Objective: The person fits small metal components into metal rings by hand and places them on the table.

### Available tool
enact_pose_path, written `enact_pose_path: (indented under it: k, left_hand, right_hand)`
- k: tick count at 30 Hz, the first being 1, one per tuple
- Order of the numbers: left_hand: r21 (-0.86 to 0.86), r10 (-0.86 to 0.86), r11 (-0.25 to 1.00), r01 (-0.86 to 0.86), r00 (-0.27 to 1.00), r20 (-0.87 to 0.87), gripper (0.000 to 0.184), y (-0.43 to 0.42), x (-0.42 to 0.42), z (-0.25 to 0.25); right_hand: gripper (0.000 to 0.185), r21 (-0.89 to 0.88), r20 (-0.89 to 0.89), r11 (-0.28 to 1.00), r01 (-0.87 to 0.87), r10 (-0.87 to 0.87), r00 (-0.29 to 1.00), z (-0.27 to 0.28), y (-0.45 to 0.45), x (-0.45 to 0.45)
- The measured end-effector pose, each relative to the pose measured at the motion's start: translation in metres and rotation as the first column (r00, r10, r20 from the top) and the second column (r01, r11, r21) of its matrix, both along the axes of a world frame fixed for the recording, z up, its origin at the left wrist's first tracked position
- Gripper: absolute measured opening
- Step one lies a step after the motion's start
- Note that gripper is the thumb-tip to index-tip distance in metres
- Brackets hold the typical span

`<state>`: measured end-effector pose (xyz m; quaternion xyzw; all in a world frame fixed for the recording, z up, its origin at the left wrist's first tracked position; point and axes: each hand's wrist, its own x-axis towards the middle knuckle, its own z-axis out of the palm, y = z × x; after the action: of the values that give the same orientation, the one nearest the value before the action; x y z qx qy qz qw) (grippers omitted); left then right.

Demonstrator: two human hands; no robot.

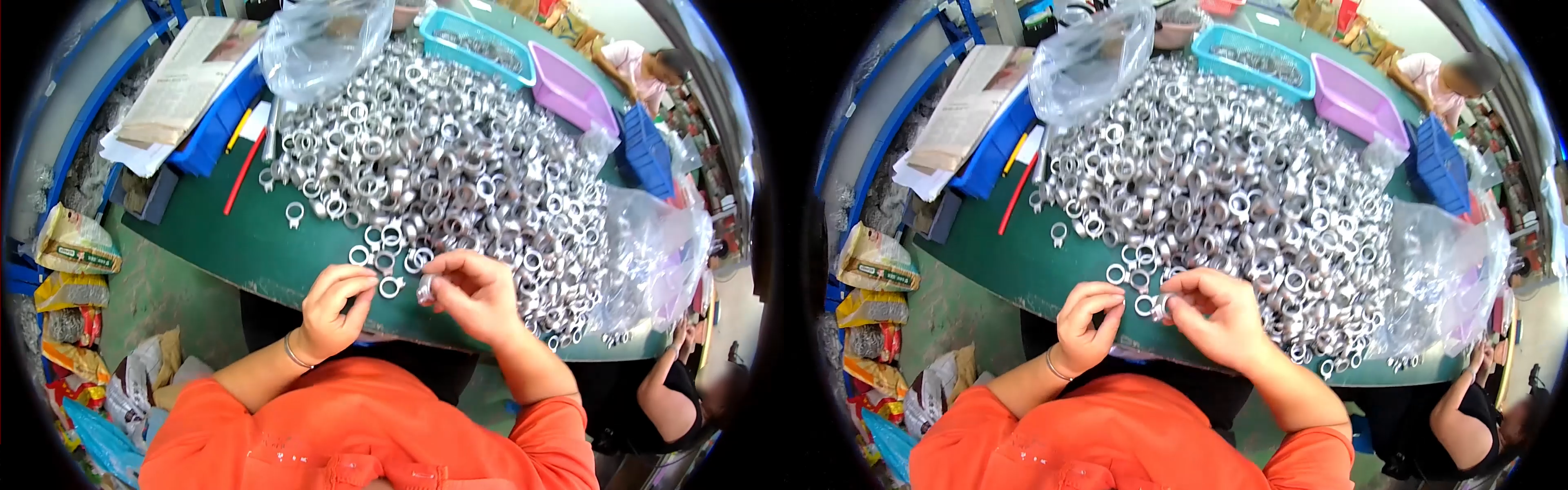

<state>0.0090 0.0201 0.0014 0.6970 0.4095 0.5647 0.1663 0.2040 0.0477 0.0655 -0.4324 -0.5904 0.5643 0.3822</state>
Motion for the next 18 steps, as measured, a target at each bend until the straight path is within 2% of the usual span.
enact_pose_path:
  k: [2, 4, 5, 7, 8, 10, 12, 14, 15, 16, 18]
  left_hand:
    - [-0.137, 0.017, 0.991, -0.007, 0.997, 0.071, 0.018, -0.004, 0.002, 0.002]
    - [-0.108, 0.017, 0.994, -0.012, 0.999, 0.049, 0.017, -0.003, 0.001, -0.004]
    - [-0.100, 0.020, 0.995, -0.015, 0.998, 0.053, 0.016, -0.003, 0.001, -0.005]
    - [-0.098, 0.019, 0.995, -0.014, 0.998, 0.057, 0.016, -0.003, 0.000, -0.005]
    - [-0.095, 0.023, 0.995, -0.018, 0.998, 0.051, 0.016, -0.004, -0.001, -0.004]
    - [-0.108, 0.026, 0.994, -0.020, 0.999, 0.046, 0.017, -0.003, -0.001, -0.005]
    - [-0.034, 0.040, 0.999, -0.040, 0.999, -0.022, 0.019, -0.002, -0.003, -0.007]
    - [-0.108, 0.023, 0.994, -0.028, 0.999, -0.044, 0.023, -0.003, -0.006, 0.000]
    - [-0.158, 0.013, 0.987, -0.022, 0.998, -0.060, 0.024, -0.005, -0.008, 0.001]
    - [-0.194, 0.001, 0.981, -0.016, 0.997, -0.078, 0.025, -0.005, -0.011, -0.001]
    - [-0.202, -0.020, 0.979, -0.009, 0.990, -0.141, 0.021, -0.005, -0.015, -0.007]
  right_hand:
    - [0.011, -0.122, 0.223, 0.992, -0.021, 0.048, 0.974, 0.042, 0.034, 0.004]
    - [0.011, -0.061, 0.248, 0.997, 0.054, -0.037, 0.968, 0.061, 0.077, 0.008]
    - [0.016, 0.009, 0.334, 0.996, 0.087, -0.085, 0.939, 0.072, 0.102, 0.014]
    - [0.025, 0.114, 0.035, 0.963, 0.244, -0.249, 0.968, 0.078, 0.151, 0.028]
    - [0.031, 0.100, -0.340, 0.918, 0.384, -0.331, 0.880, 0.076, 0.175, 0.031]
    - [0.039, 0.035, -0.414, 0.878, 0.477, -0.422, 0.806, 0.084, 0.194, 0.038]
    - [0.038, 0.131, -0.268, 0.887, 0.444, -0.399, 0.877, 0.076, 0.181, 0.032]
    - [0.025, 0.196, -0.037, 0.933, 0.301, -0.300, 0.953, 0.069, 0.142, 0.017]
    - [0.021, 0.218, 0.140, 0.956, 0.199, -0.232, 0.963, 0.066, 0.118, 0.011]
    - [0.017, 0.233, 0.305, 0.968, 0.087, -0.158, 0.939, 0.061, 0.095, 0.007]
    - [0.012, 0.316, 0.521, 0.925, -0.209, 0.015, 0.854, 0.033, 0.050, 0.002]
